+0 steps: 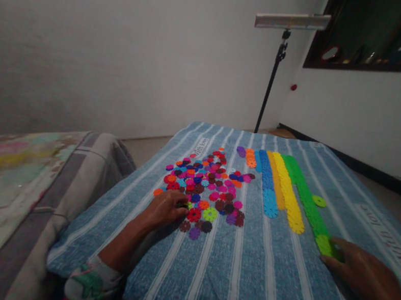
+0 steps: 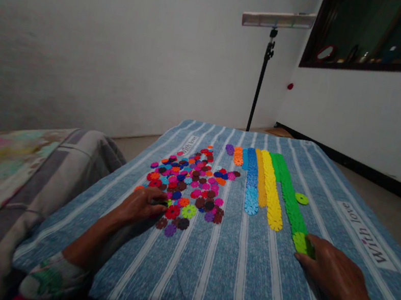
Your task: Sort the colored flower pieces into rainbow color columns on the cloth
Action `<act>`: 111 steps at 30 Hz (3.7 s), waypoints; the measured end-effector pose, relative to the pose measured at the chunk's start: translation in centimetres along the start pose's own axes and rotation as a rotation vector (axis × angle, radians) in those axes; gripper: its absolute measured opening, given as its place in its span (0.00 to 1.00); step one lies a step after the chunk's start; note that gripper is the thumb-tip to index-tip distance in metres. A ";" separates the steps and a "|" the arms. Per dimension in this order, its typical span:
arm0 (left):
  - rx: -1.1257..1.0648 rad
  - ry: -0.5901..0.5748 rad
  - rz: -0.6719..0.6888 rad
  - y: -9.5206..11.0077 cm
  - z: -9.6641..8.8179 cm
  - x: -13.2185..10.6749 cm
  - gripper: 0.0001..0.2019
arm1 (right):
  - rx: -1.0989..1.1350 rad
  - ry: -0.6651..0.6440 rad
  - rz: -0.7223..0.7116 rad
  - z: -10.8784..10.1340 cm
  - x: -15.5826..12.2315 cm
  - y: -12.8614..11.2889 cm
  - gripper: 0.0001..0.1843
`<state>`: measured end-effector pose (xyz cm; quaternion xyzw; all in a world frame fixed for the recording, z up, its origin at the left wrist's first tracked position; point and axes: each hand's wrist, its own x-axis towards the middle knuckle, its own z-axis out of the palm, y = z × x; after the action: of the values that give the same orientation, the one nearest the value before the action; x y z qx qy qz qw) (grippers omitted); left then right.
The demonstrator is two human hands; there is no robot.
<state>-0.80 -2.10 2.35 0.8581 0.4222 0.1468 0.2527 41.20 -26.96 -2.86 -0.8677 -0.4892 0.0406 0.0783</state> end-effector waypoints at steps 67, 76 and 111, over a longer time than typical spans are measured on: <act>-0.550 -0.041 0.052 7.3 4.1 5.1 0.06 | 0.439 0.209 -0.351 -2.2 0.9 -10.9 0.15; -0.874 -0.238 0.077 10.7 8.5 5.7 0.08 | 0.664 0.096 -0.420 -1.0 2.8 -16.4 0.15; -0.375 -0.021 0.049 4.2 4.1 5.8 0.06 | 0.451 0.149 0.301 -1.1 13.6 1.5 0.18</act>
<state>7.37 -0.90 1.54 0.8073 0.3638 0.2203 0.4091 49.66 -16.14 -1.93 -0.8917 -0.3265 0.0959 0.2984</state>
